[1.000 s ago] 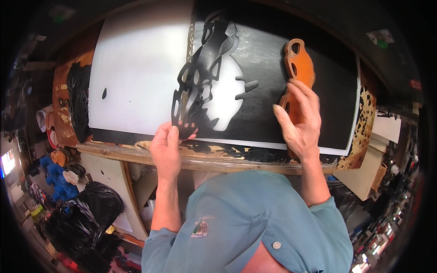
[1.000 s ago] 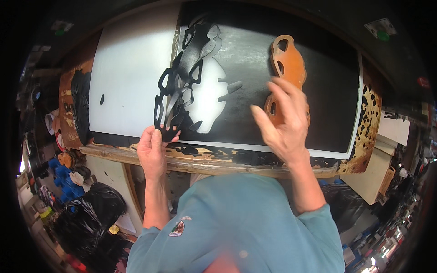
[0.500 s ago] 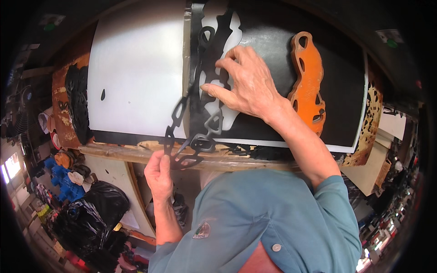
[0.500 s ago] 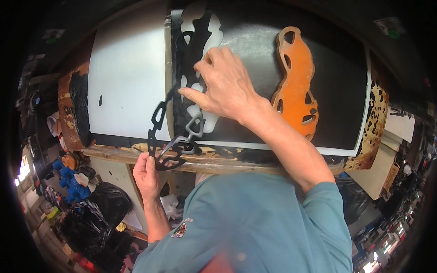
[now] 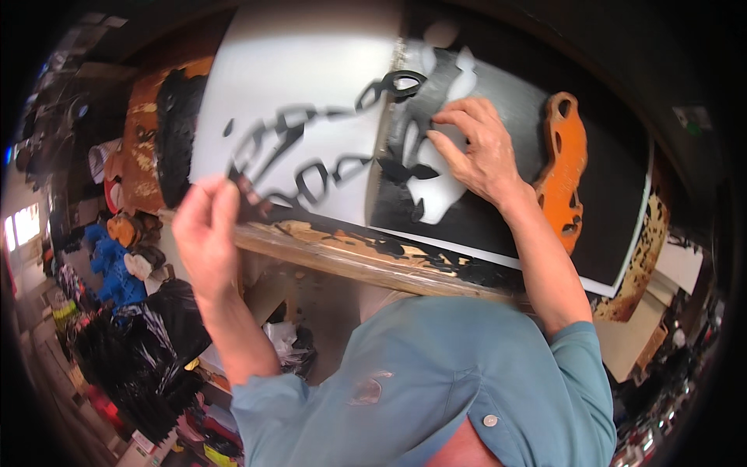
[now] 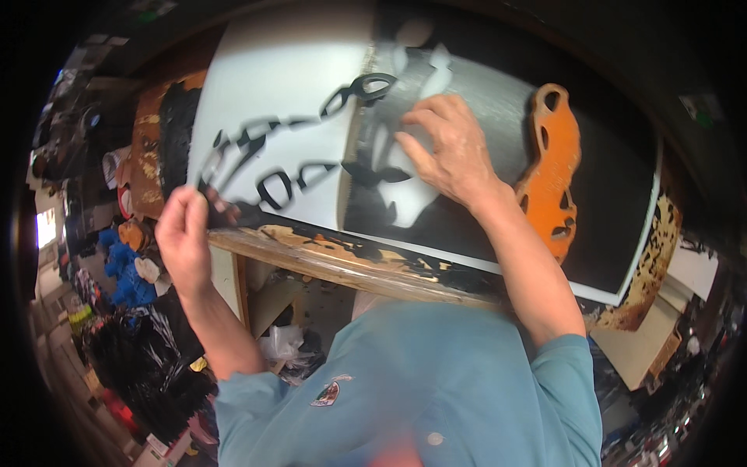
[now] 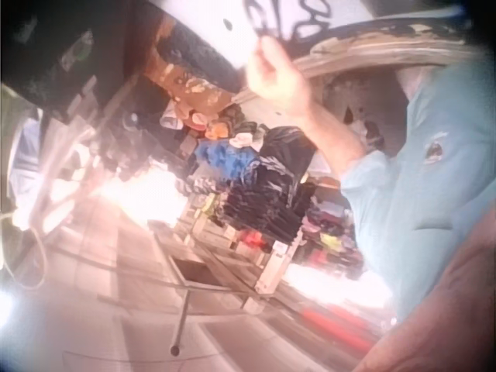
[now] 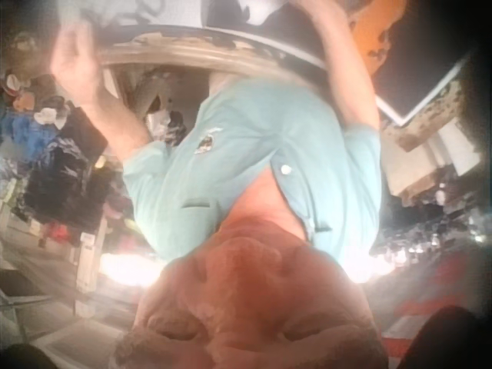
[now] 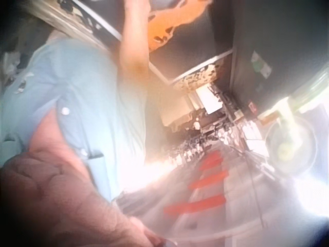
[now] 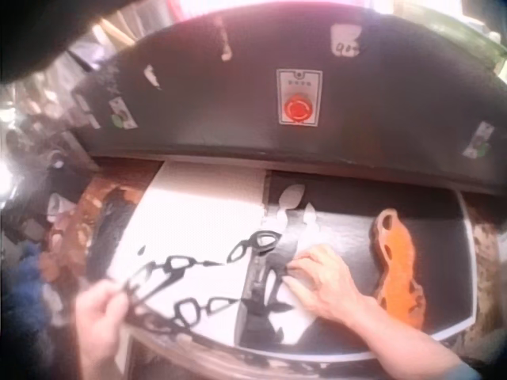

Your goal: The person repeatedly peels small cut-out pieces from a black stencil sheet placed on a white board, using an orange squeegee-like tool to assist. The person removes the pieces one by one and sets them aside.

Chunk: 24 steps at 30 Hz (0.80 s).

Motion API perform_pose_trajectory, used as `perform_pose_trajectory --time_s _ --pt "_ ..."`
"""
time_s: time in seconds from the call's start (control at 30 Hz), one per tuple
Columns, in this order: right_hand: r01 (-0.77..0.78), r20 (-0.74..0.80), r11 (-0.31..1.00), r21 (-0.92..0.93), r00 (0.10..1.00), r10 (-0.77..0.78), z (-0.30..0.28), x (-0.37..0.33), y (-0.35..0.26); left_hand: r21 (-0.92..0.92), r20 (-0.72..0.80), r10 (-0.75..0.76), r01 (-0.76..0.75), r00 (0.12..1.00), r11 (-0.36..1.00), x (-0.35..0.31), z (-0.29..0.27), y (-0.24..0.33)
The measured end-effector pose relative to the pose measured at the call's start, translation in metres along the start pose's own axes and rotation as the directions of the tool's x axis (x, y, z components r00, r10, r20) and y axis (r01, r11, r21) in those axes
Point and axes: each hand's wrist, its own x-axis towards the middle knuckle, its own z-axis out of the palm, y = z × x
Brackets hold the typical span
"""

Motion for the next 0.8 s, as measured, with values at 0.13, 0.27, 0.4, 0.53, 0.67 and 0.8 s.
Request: perform_pose_trajectory --time_s 0.13,0.27,0.4,0.53,0.67,0.8 --pt "-0.01 -0.01 1.0 0.016 1.0 0.01 -0.001 0.0 -0.004 0.138 -0.007 0.245 -0.242 0.97 0.961 0.086 -0.046 0.045" --pt "-0.054 0.016 0.998 0.019 0.998 0.054 -0.004 0.002 -0.008 -0.076 -0.013 0.347 -0.347 0.938 0.935 0.15 -0.105 0.052" --pt "-0.065 0.016 0.997 0.033 0.998 0.065 -0.005 0.004 -0.008 -0.103 -0.255 0.219 -0.251 0.942 0.962 0.175 -0.166 -0.013" --pt "-0.053 0.001 0.997 0.049 0.999 0.053 -0.006 0.003 -0.007 -0.154 -0.527 -0.22 0.162 0.821 0.975 0.142 -0.205 -0.112" --pt "-0.063 -0.002 0.995 0.071 0.998 0.063 -0.003 0.008 -0.009 -0.239 -0.574 -0.425 0.352 0.7 0.905 0.104 -0.236 -0.17" --pt "-0.052 0.023 0.994 0.094 0.999 0.05 -0.005 0.013 -0.013 -0.06 -0.601 -0.378 0.431 0.705 0.9 0.101 -0.266 -0.193"
